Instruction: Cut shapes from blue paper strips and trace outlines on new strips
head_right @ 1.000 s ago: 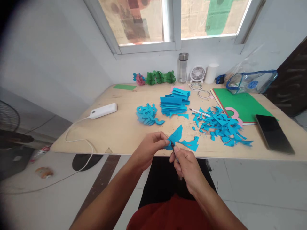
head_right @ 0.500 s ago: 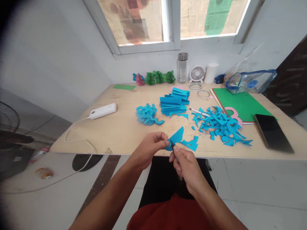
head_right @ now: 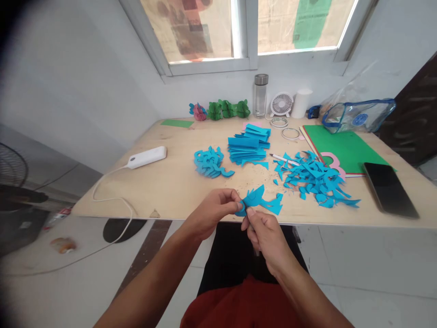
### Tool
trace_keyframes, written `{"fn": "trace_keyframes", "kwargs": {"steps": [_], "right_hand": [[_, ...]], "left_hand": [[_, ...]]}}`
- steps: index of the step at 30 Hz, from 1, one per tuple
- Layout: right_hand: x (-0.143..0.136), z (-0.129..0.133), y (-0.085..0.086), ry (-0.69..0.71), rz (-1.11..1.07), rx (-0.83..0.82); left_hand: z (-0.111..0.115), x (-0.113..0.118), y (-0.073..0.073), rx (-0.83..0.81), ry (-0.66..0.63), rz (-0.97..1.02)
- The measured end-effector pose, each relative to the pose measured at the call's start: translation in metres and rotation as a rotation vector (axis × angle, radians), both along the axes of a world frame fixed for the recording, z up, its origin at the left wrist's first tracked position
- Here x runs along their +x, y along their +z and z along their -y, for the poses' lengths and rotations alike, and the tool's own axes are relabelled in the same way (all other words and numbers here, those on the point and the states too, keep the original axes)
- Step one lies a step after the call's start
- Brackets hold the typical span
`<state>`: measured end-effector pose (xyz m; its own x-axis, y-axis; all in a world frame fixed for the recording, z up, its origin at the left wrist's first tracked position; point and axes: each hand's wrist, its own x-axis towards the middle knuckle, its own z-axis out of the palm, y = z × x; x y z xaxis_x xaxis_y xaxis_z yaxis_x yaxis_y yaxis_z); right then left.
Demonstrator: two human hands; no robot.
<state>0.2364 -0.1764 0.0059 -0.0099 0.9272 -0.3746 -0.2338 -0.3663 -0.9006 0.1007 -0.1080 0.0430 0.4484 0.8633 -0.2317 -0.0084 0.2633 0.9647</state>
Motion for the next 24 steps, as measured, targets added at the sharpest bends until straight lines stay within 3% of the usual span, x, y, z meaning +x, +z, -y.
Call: {"fn": "trace_keyframes", "kwargs": {"steps": [10,24], "right_hand": [[0.001,0.0,0.004,0.019,-0.019,-0.008],[0.0,0.001,0.006,0.023,-0.014,0.001]], "left_hand": [[-0.008,-0.005,0.005,-0.03,-0.125,-0.024],[-0.012,-0.006,0.013,-0.033,-0.183,-0.068]]}}
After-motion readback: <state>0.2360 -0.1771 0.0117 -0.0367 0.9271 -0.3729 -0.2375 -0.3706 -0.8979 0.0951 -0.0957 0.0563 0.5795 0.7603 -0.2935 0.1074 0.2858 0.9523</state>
